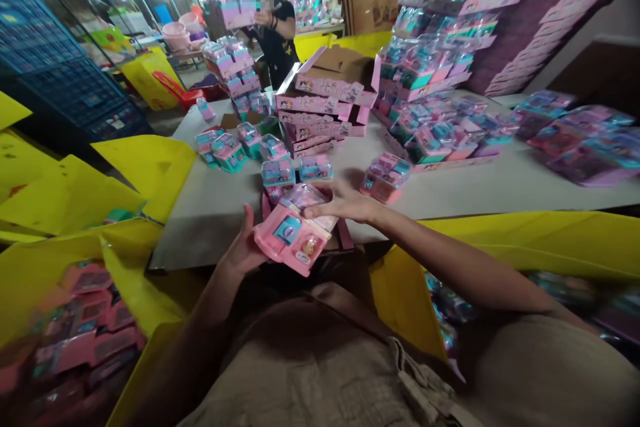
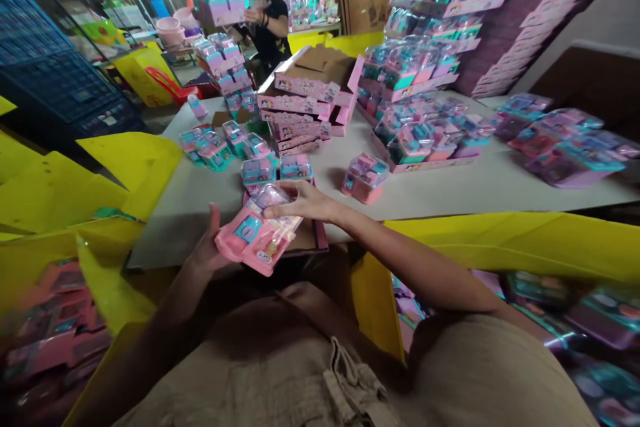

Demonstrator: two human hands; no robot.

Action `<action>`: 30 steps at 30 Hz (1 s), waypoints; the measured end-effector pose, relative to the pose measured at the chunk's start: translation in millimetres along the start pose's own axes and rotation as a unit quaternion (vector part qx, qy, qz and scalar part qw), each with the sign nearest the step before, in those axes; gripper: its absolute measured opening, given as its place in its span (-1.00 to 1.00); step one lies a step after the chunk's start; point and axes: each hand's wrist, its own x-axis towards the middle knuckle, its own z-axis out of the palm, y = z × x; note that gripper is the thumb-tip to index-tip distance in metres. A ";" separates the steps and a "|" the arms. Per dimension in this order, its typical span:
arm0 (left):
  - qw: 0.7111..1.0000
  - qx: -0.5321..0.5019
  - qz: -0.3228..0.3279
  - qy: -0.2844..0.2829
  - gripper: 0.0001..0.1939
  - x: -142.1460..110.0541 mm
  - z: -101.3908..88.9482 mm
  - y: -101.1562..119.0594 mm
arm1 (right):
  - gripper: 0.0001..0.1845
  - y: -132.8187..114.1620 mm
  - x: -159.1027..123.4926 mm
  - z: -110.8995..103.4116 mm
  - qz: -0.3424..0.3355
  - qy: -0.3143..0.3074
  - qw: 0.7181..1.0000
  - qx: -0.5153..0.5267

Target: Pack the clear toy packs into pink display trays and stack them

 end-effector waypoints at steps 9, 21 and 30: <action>0.995 0.091 0.027 0.012 -0.04 -25.1 -0.6 -14.9 | -0.35 10.6 11.8 10.5 0.079 0.064 0.986 -0.131; 0.991 -0.030 0.008 0.129 -0.40 -25.6 -5.3 -40.8 | -0.35 33.4 2.8 9.0 0.128 0.096 0.985 0.071; 0.989 -0.046 0.030 0.141 -0.43 -20.4 4.3 -48.1 | 0.08 32.2 -14.5 14.0 0.077 0.060 0.995 0.035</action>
